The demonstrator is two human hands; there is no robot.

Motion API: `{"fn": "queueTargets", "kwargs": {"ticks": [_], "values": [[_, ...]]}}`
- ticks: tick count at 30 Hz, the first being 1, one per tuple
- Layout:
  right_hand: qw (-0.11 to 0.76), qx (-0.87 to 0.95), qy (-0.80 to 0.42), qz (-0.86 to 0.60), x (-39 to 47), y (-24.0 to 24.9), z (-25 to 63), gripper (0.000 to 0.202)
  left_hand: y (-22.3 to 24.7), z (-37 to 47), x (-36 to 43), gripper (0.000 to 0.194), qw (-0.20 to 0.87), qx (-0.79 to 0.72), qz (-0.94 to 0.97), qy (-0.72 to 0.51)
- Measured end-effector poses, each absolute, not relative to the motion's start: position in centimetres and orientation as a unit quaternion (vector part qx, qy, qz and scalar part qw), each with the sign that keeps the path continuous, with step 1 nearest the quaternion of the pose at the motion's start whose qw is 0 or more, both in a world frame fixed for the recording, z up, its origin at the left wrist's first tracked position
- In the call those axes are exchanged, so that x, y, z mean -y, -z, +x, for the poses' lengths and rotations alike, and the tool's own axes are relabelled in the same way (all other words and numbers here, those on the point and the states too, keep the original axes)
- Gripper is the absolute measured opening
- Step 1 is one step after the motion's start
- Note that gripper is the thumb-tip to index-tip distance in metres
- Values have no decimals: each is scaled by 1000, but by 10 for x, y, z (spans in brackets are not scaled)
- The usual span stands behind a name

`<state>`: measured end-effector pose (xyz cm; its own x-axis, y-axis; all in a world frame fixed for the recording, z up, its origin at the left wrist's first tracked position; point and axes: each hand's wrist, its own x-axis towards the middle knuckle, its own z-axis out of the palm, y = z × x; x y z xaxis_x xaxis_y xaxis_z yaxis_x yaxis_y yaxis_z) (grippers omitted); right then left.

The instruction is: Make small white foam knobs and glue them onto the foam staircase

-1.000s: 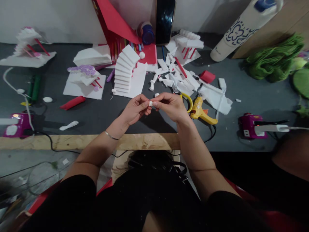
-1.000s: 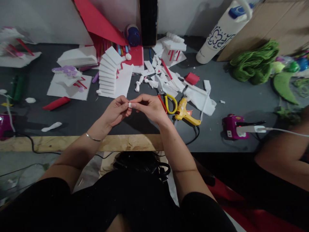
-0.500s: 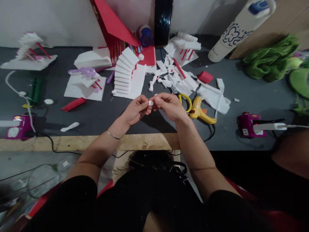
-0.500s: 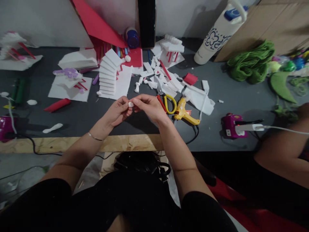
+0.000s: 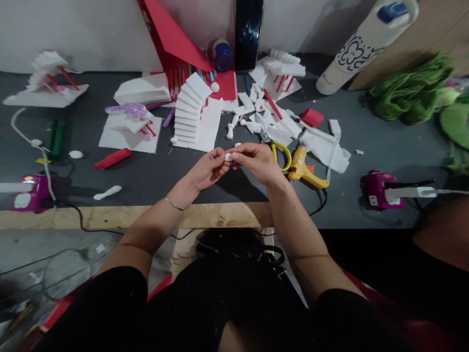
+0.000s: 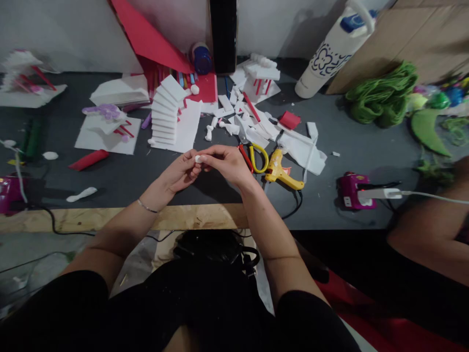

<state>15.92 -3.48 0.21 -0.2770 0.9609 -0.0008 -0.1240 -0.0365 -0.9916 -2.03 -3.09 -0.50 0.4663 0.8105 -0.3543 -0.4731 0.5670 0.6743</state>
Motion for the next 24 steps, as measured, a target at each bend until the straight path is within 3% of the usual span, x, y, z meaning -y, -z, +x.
{"fn": "queueTargets", "kwargs": {"ticks": [5, 15, 18, 24], "values": [[462, 564, -569, -380, 36, -4, 161, 39, -1, -22, 31, 23, 839, -344, 183, -379], [487, 607, -485, -400, 36, -4, 160, 20, 5, -22, 32, 29, 839, -314, 243, -372], [483, 593, -496, -411, 36, -3, 160, 23, 7, -24, 28, 35, 779, -308, 334, -432], [472, 562, -550, -398, 35, -1, 160, 23, 11, -32, 21, 33, 525, -312, 616, -498]]}}
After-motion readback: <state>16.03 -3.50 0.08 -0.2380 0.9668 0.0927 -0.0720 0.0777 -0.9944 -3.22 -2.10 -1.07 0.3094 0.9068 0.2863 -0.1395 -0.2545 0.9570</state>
